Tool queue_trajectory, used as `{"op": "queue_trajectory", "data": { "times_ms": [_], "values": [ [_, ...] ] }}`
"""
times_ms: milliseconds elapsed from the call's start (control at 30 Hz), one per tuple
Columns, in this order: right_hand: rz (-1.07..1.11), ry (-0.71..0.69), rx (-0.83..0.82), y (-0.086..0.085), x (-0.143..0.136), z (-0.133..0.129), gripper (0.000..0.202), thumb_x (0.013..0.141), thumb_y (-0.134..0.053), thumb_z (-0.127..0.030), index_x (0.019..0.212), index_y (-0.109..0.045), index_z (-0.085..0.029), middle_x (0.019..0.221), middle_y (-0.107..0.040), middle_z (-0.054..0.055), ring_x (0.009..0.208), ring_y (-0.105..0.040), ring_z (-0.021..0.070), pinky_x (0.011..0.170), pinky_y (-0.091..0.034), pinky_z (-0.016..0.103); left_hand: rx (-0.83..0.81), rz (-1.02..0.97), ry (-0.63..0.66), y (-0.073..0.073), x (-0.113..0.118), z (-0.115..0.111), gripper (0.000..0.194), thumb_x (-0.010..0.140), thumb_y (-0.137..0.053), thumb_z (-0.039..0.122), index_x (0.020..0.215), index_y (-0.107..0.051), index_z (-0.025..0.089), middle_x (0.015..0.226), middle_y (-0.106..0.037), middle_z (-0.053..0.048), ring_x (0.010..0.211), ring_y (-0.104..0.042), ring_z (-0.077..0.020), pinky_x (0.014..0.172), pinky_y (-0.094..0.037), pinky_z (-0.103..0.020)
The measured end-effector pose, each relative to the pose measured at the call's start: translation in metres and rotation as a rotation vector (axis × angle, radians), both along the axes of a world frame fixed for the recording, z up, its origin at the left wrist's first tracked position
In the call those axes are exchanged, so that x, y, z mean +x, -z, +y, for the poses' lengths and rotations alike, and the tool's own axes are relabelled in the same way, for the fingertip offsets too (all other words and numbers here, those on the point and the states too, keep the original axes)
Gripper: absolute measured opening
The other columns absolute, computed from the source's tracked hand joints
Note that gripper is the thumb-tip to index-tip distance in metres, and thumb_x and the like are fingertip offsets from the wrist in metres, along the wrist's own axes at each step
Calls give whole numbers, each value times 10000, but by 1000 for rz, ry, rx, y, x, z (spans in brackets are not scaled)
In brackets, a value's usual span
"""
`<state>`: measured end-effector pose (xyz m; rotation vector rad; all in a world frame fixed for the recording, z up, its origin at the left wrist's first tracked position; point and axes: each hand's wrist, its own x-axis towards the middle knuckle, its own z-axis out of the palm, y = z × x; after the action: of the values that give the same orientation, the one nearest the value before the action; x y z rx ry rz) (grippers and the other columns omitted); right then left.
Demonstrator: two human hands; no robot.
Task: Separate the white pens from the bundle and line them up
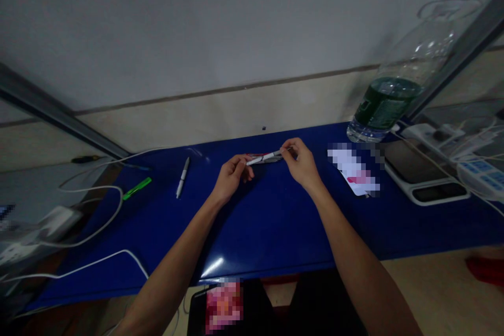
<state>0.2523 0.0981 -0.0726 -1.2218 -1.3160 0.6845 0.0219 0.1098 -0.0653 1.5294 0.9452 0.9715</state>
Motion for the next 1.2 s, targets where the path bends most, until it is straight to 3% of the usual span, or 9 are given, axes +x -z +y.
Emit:
{"op": "queue_trajectory", "data": {
  "times_ms": [100,233,400,533,633,767,867,933,1200],
  "values": [
    [247,-38,-36,0,-4,1,269,816,-707,-376,966,-535,-233,725,-620,-23,636,-581,143,632,-449,291,86,159,17,-4,1,-6,365,1002,-441,449,1019,-634,139,696,-648,-8,591,-588,-105,582,-445,-209],
    [287,-137,-49,1,-17,-3,266,815,-723,-370,963,-549,-235,713,-630,-29,645,-590,136,645,-472,287,277,428,92,-10,2,-16,338,991,-494,450,1063,-656,162,772,-681,-16,662,-629,-132,646,-463,-230],
    [260,-242,-61,7,-34,-8,257,828,-725,-378,964,-561,-235,749,-642,-25,679,-616,136,683,-496,291,507,827,78,-12,4,-23,298,1010,-490,392,1173,-639,192,918,-729,-56,783,-684,-187,691,-473,-261],
    [200,-282,-111,7,-37,-11,274,835,-714,-423,965,-560,-237,810,-687,6,749,-667,175,755,-540,345,574,891,42,-13,1,-21,324,1017,-478,427,1231,-606,220,1052,-732,-52,890,-697,-199,741,-503,-274],
    [-62,-225,-33,5,-35,-13,275,887,-655,-441,1067,-601,-241,997,-710,64,932,-676,223,863,-536,407,617,937,-60,-18,-10,-13,285,1020,-484,388,1180,-644,215,1155,-698,-63,1009,-661,-193,826,-508,-276],
    [-575,-25,99,8,-27,-13,293,927,-615,-390,1181,-650,-247,1228,-636,112,1176,-554,301,989,-453,501,520,1190,-377,-27,-38,2,299,1010,-492,386,1065,-719,201,1060,-682,-97,1050,-607,-241,831,-507,-311],
    [-795,25,75,16,-21,-13,272,947,-583,-341,1187,-684,-259,1300,-578,125,1225,-491,332,950,-451,507,341,1375,-494,-29,-54,10,307,994,-511,356,997,-753,167,1014,-678,-130,1020,-613,-273,802,-514,-329],
    [-861,18,65,20,-19,-13,278,955,-566,-303,1201,-690,-266,1314,-556,131,1235,-473,335,927,-453,492,269,1429,-515,-29,-58,11,294,979,-529,331,973,-756,145,1015,-677,-150,999,-628,-288,773,-521,-333],
    [-932,14,98,17,-16,-13,267,954,-566,-256,1184,-700,-276,1196,-585,124,1131,-489,319,867,-415,454,243,1442,-598,-30,-53,4,233,957,-530,269,1075,-698,158,1039,-688,-164,928,-683,-313,716,-536,-360]
  ]
}}
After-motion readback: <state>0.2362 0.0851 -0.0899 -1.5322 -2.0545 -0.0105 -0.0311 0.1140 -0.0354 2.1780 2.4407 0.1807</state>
